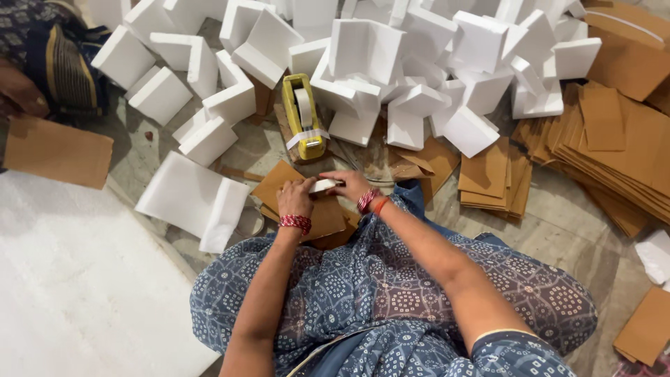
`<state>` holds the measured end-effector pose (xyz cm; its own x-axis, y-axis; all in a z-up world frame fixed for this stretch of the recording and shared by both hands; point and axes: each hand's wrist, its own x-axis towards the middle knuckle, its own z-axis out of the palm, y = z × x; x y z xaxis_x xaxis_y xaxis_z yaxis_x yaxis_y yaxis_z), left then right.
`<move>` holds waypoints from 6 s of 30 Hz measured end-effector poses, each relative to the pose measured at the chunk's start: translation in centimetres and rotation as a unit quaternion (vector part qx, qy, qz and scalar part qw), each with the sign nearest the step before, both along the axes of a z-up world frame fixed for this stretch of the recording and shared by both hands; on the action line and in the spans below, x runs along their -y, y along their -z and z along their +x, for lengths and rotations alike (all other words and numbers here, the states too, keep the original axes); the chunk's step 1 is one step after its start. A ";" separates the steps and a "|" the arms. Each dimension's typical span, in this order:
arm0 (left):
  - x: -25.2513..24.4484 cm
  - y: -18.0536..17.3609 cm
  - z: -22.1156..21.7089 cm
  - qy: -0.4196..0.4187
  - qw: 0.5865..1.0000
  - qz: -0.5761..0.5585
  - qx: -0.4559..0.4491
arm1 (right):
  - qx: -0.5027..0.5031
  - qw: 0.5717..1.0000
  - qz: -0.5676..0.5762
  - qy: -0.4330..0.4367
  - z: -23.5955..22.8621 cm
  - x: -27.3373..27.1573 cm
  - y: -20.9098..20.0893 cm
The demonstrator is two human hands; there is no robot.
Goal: The person sits on the floor and assembles small white boxes by inserting white foam inserts into brown cardboard sleeves. They repeatedly pick up a sleeve, insert the foam piece, and place the assembled unit aside.
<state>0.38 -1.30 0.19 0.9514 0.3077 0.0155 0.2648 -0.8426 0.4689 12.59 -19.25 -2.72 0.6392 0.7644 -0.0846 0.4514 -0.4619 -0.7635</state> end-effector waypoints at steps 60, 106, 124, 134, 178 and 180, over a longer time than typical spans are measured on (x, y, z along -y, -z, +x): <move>-0.3 1.8 0.3 0.009 0.995 -0.028 0.095 | -0.274 0.930 -0.022 0.245 6.7 -7.8 3.8; -0.7 5.2 1.8 0.093 0.929 -0.303 0.191 | 0.021 0.975 -0.045 0.218 12.0 -6.7 4.9; -0.7 7.6 2.5 0.046 0.919 -0.387 0.064 | -0.428 0.848 0.128 0.287 -9.1 2.6 3.5; -2.6 6.0 0.9 0.139 0.879 -0.455 -0.001 | -0.293 0.895 0.118 0.314 -7.2 -1.3 12.2; 1.8 10.1 -0.5 0.036 0.968 -0.237 0.077 | -0.017 0.875 -0.484 -0.001 4.4 -6.8 10.7; 1.5 11.1 0.1 0.040 0.972 -0.229 0.046 | 0.027 0.908 -0.415 0.054 4.1 -5.9 9.1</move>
